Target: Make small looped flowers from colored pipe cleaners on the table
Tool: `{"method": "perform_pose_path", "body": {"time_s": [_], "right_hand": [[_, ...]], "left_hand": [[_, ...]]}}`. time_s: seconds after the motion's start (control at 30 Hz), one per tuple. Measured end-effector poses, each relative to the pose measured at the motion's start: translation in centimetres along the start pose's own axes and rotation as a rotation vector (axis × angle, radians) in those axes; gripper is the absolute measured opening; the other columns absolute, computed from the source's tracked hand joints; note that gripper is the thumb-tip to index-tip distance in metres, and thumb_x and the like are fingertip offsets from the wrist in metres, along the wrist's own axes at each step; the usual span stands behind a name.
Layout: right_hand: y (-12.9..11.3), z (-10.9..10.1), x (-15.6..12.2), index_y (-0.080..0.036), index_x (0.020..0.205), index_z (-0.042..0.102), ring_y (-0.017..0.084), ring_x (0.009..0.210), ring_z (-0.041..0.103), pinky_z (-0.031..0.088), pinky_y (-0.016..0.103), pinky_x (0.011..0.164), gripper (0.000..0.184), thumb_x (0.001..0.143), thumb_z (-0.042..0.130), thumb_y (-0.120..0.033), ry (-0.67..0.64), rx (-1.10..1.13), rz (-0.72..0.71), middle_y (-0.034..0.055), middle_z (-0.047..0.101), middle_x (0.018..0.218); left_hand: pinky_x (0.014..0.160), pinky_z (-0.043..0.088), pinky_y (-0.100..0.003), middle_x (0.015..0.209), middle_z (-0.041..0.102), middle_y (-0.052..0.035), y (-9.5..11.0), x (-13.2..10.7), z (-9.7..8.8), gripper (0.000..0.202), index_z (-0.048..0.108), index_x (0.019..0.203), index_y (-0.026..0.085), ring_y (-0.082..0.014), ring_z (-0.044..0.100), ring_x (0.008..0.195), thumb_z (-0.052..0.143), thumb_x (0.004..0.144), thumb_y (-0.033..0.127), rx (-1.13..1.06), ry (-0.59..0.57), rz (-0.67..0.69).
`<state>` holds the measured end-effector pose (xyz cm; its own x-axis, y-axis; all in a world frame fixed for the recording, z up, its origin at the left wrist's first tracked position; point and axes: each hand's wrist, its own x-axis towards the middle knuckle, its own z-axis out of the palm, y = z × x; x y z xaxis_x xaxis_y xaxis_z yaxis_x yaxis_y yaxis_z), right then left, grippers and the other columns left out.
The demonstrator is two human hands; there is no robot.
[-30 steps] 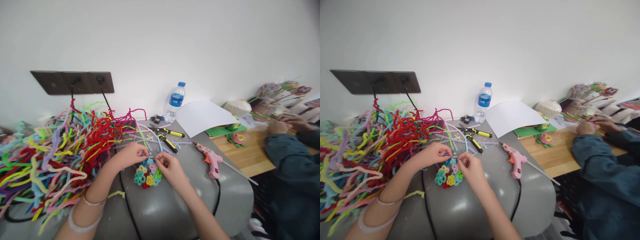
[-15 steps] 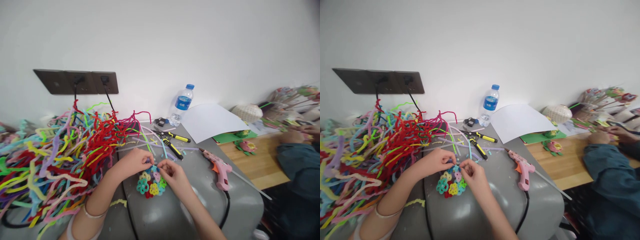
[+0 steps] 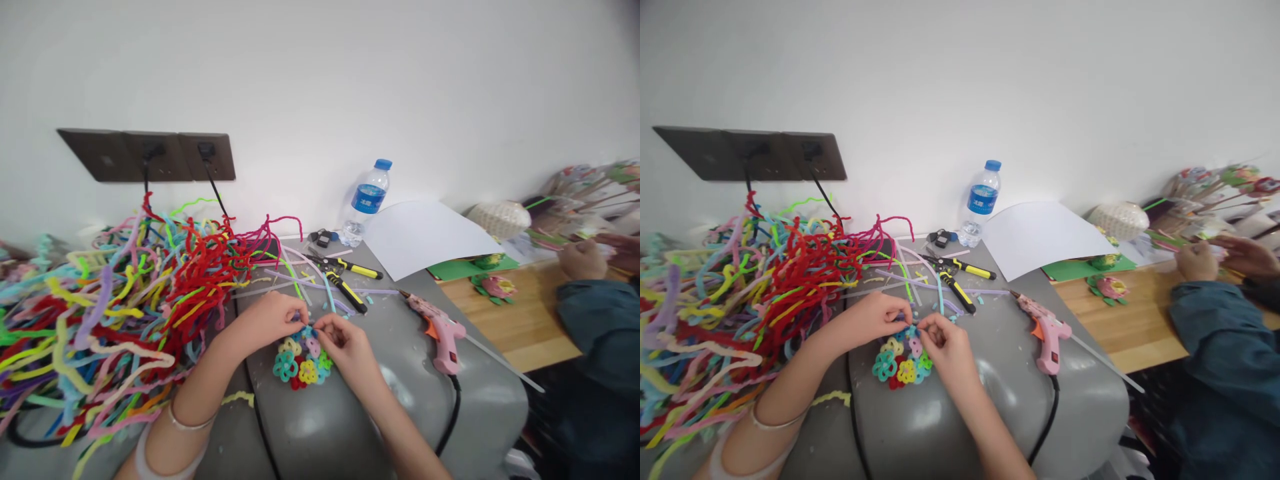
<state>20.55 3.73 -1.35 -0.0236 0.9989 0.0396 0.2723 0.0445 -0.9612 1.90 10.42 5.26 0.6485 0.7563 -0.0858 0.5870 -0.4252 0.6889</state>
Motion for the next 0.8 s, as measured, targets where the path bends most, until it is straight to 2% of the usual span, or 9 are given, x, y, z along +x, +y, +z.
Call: {"method": "perform_pose_path", "body": {"time_s": [0.37,0.8], "right_hand": [[0.04,0.09,0.02,-0.019,0.08,0.064,0.012,0.05,0.038,0.03,0.025,0.05,0.014,0.079,0.061,-0.033,0.013,-0.028,-0.007,-0.0066,0.041,0.054],[0.4,0.32,-0.07,-0.019,0.08,0.064,0.013,0.05,0.037,0.029,0.025,0.052,0.014,0.078,0.06,-0.033,0.035,-0.031,0.011,-0.0068,0.04,0.055]], "left_hand": [[0.056,0.028,-0.022,0.061,0.054,0.0041,0.13,-0.08,0.13,0.014,0.075,0.081,0.021,-0.0122,0.048,0.058,0.061,0.08,0.017,0.059,0.009,0.016],[0.058,0.028,-0.022,0.062,0.058,0.0031,0.42,-0.09,0.01,0.015,0.075,0.081,0.02,-0.0124,0.047,0.058,0.06,0.082,0.018,0.073,-0.005,0.009]]}}
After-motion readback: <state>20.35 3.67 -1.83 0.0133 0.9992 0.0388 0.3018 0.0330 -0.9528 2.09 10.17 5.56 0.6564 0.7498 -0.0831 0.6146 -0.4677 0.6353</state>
